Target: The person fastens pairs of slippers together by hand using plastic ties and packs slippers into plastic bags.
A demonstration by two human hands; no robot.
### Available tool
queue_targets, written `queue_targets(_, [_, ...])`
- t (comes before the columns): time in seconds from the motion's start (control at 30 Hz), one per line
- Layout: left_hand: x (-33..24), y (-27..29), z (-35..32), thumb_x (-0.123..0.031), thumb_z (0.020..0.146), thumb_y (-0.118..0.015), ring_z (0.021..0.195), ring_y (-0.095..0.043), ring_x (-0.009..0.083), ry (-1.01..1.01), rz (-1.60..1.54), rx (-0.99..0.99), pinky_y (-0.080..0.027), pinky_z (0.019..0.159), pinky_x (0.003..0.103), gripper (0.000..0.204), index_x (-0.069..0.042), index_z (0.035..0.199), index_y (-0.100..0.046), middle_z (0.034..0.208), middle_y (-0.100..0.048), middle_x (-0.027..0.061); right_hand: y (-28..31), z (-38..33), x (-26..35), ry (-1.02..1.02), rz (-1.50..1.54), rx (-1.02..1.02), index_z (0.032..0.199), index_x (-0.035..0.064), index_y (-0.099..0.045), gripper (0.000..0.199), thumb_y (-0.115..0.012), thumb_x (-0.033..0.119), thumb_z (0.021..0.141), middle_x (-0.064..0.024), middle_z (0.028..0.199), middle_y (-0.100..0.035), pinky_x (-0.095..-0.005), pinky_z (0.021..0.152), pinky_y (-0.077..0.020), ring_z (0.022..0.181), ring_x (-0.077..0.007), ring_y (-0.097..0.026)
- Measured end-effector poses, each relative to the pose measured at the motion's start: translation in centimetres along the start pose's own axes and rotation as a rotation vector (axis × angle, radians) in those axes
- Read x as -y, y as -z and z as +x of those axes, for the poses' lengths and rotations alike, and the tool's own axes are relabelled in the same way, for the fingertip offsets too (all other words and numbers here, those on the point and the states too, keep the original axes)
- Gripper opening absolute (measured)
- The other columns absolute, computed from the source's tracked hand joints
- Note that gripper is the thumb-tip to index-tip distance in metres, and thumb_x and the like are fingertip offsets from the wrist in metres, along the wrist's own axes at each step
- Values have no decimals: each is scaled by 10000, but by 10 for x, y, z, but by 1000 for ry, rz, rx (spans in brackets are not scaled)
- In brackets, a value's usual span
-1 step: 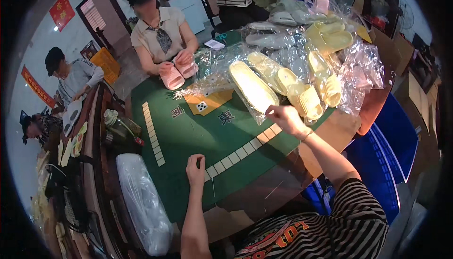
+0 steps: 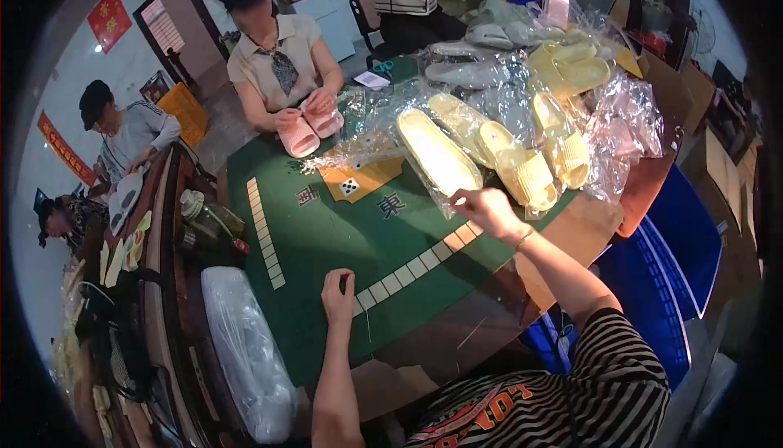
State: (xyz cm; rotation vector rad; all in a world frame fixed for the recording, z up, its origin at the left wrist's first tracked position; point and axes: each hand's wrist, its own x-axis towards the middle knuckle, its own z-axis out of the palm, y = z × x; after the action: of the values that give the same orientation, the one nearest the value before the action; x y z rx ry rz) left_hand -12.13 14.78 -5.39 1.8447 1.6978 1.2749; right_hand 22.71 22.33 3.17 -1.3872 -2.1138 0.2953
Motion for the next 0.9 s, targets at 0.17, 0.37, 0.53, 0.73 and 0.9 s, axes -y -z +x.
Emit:
queue_targets(0.17, [-6, 1, 1, -48, 849, -605, 823, -593, 270, -9, 35, -18, -476, 740, 345, 79, -6, 915, -590, 877, -592, 124, -56, 41, -2, 360, -346, 204, 815, 63, -598, 192, -641, 247, 777, -122, 687, -611, -426, 572, -484, 641, -298, -624])
queue_targets(0.37, [7, -8, 2, -63, 824, -626, 835, -608, 268, -52, 24, -50, -483, 759, 347, 93, -17, 901, -597, 872, -609, 111, -41, 103, -52, 616, -763, 131, 758, 108, -602, 71, -595, 178, 749, -68, 646, -607, -349, 495, -454, 628, -196, -643])
queue_targets(0.53, [11, -8, 2, -44, 823, -613, 834, -598, 285, -82, 47, -56, -479, 743, 363, 79, -28, 895, -585, 870, -606, 109, 39, 167, -53, 678, -755, -27, 933, 131, -590, 156, -584, 157, 779, -90, 840, -620, -385, 622, -532, 732, -266, -657])
queue_targets(0.73, [12, -3, 2, -41, 821, -610, 820, -599, 283, -59, 50, -40, -478, 737, 361, 84, -35, 896, -572, 862, -604, 114, 125, 245, -92, 449, -1090, 90, 1018, 134, -581, 223, -556, 116, 797, -83, 940, -573, -382, 743, -490, 909, -245, -600])
queue_targets(0.9, [8, -3, 1, -44, 821, -614, 815, -601, 274, -56, 50, -54, -478, 736, 345, 68, -23, 878, -582, 858, -606, 112, 176, 257, -174, 239, -1216, -369, 835, 112, -647, 105, -561, 130, 777, -92, 886, -620, -380, 677, -503, 829, -243, -631])
